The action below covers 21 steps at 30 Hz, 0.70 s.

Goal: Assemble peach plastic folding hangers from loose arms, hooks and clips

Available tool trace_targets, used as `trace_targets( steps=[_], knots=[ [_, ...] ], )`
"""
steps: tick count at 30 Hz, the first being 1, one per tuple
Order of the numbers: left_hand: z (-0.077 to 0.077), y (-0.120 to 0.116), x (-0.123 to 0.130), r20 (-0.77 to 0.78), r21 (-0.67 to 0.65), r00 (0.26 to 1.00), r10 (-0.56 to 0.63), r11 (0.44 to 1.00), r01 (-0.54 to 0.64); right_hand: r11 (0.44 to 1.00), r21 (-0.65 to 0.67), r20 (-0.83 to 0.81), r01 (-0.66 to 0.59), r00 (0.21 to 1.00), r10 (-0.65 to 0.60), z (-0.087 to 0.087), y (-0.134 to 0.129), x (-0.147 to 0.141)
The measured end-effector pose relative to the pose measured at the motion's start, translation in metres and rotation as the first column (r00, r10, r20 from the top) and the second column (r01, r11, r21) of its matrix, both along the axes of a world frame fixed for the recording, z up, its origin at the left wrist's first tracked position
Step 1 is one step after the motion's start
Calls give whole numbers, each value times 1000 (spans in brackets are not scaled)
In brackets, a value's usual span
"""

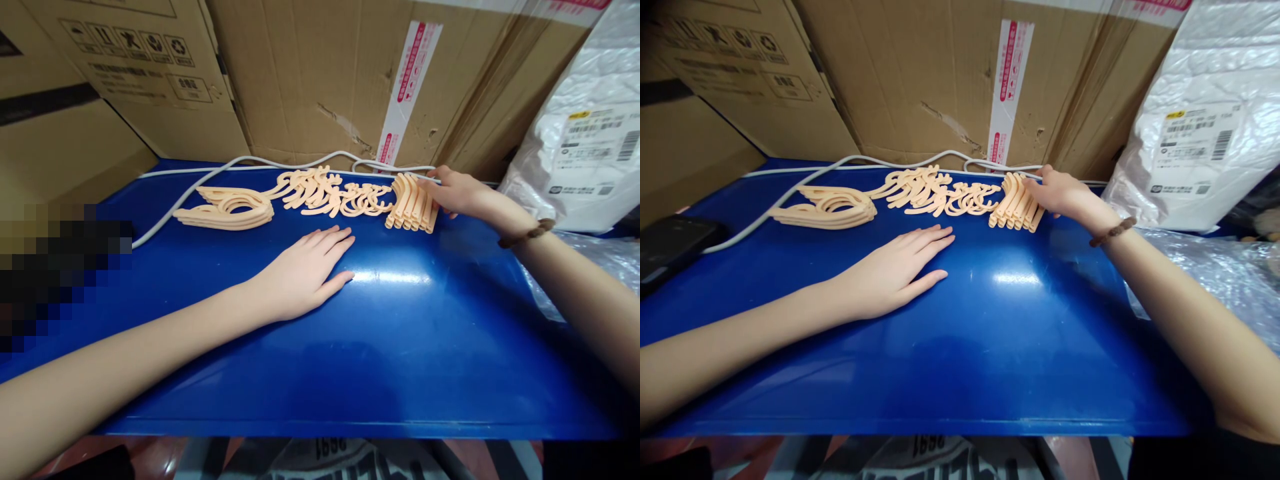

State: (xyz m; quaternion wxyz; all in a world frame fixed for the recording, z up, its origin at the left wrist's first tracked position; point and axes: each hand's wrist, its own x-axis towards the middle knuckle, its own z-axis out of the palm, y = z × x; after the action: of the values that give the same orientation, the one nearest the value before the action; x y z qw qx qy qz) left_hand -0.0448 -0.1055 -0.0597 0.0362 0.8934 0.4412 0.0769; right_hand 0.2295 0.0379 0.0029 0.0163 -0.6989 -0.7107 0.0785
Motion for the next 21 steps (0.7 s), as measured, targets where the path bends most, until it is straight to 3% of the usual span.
trace_targets(
  steps=[7,13,17,21],
  knots=[
    [1,0,0,6,-2,1000,-1,1000,1,999,-32,27,0,1000,1,8,-8,-4],
    [0,0,0,21,-4,1000,-7,1000,7,996,-51,148,78,987,-70,12,-7,0],
    [0,0,0,23,-8,1000,-10,1000,10,986,-143,90,81,994,-68,6,-3,6],
    [0,-1,0,22,-10,1000,-9,1000,9,987,-152,-10,47,999,-49,4,-2,9]
  ],
)
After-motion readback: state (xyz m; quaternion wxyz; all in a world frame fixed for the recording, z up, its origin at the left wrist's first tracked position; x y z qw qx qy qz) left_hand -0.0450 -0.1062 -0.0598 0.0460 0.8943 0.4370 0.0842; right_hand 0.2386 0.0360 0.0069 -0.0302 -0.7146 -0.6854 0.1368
